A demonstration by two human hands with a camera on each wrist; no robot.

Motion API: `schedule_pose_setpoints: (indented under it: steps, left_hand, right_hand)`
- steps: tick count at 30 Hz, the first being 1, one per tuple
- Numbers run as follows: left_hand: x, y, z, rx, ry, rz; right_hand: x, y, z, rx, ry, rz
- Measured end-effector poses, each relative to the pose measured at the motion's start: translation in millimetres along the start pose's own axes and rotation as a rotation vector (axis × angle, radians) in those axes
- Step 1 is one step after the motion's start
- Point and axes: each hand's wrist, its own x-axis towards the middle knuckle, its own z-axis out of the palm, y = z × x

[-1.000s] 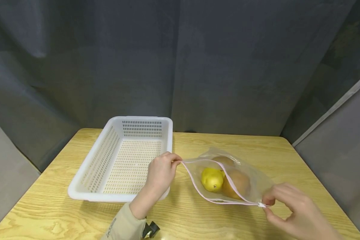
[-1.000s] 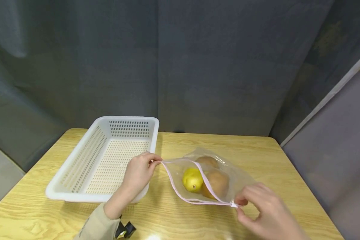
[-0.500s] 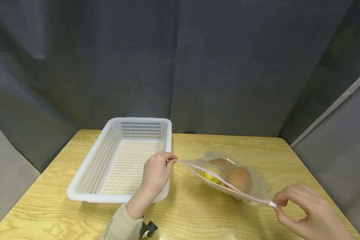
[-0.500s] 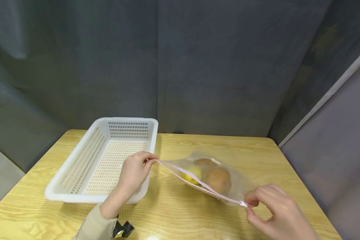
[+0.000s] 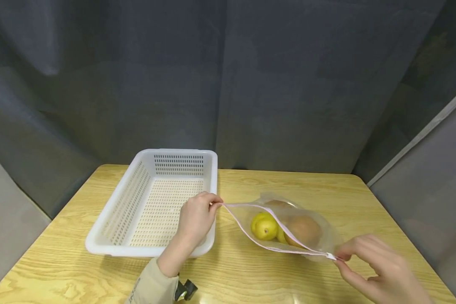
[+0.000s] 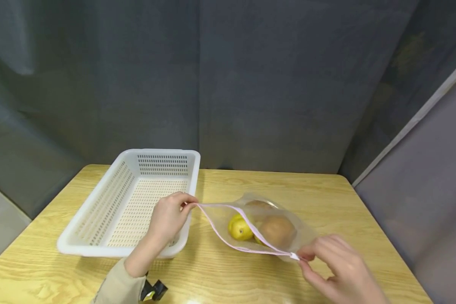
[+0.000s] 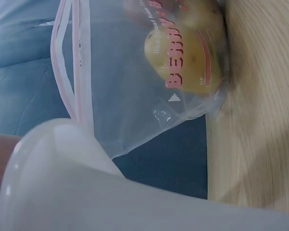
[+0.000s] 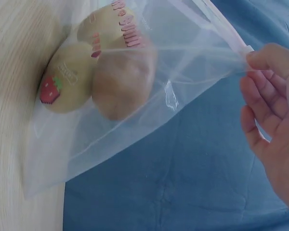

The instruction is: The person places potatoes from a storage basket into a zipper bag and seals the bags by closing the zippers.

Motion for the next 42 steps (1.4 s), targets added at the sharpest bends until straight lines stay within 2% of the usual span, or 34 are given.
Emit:
schedule_pose_setpoints:
  steps: [4, 9, 13, 18, 25, 34, 38, 42]
  left_hand:
    - [-1.5, 1.9, -2.0, 0.015, -0.022, 0.039]
    - [-2.6, 6.6, -5.5, 0.022, -0.043, 0.092]
    - [-4.4, 11.7, -9.2, 0.005, -0.097, 0.129]
    - [-6.2, 21.1, -11.3, -0.015, -0.156, 0.199]
    - [-6.1, 31.6, -12.0, -0.028, -0.122, 0.269]
    - [-1.0, 48.3, -14.7, -0.061, -0.028, 0.460]
    - [-0.2, 60.8, -12.5, -0.053, -0.027, 0.556]
    - [-2.7, 73.7, -5.8, -0.056, -0.028, 0.622]
  right_hand:
    - [-1.7, 1, 3, -0.008, 0.018, 0.005]
    - [-8.3, 4, 5, -0.036, 0.030, 0.051]
    - [-9.4, 4, 6, -0.047, 0.048, 0.092]
    - [-10.9, 5, 9, -0.040, 0.104, 0.102]
    - [-10.8, 6, 13, -0.030, 0.166, 0.122]
    - [-2.6, -2, 20, -0.091, 0.152, 0.174]
    - [3.3, -6, 21, -0.081, 0.142, 0.190]
    - [4.4, -8, 22, -0.084, 0.124, 0.207]
